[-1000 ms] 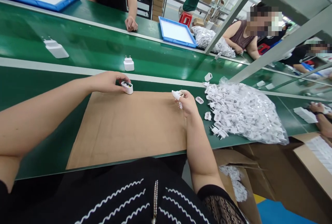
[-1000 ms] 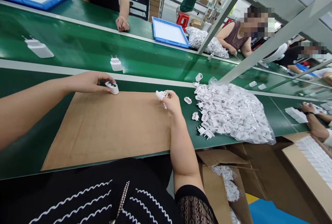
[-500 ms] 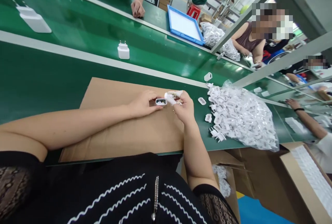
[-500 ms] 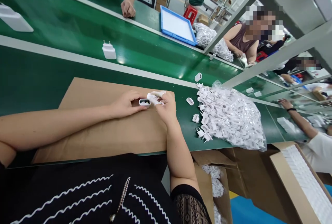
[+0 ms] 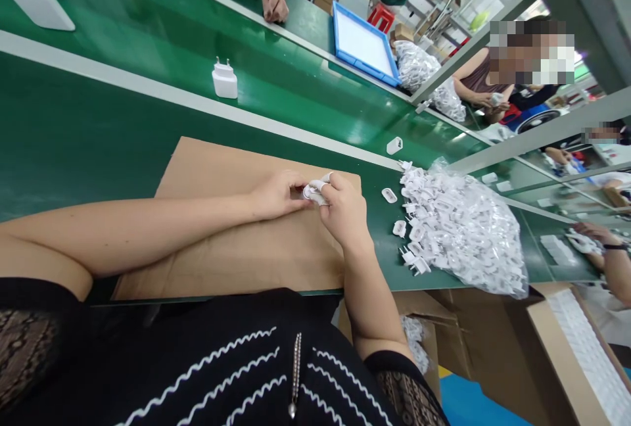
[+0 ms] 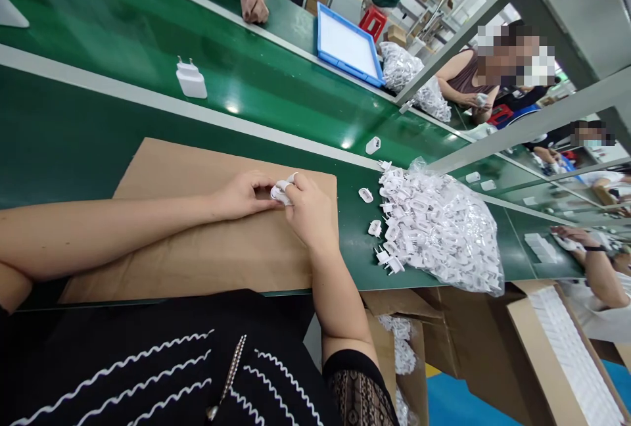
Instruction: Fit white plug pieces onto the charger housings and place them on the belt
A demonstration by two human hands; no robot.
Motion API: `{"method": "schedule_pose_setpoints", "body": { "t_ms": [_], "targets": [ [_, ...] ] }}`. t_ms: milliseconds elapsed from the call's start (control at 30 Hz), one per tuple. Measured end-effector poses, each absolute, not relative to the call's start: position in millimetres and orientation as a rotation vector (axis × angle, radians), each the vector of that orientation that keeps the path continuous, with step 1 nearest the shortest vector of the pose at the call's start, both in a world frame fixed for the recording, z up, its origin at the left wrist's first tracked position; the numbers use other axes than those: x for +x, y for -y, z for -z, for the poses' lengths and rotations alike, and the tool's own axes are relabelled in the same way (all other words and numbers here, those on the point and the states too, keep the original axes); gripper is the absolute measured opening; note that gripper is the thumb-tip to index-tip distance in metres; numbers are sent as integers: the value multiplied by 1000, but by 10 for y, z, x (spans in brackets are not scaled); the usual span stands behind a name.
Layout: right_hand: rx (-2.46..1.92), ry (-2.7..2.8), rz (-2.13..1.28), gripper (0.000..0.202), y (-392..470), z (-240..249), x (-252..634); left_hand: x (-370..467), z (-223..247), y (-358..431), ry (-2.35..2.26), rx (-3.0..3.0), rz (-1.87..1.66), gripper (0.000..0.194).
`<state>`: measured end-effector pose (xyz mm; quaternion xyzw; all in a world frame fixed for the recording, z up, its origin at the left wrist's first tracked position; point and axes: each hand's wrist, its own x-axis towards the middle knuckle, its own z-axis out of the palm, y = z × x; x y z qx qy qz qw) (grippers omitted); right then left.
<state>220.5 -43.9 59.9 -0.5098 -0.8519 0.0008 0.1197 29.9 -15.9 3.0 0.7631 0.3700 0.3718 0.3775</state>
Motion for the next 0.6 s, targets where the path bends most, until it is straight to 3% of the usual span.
{"method": "schedule_pose_setpoints", "body": {
  "t_ms": [600],
  "targets": [
    [-1668,2525,-70,24,359,-738,2127,310,-15,212,-999,1977,-956,34]
  ]
}}
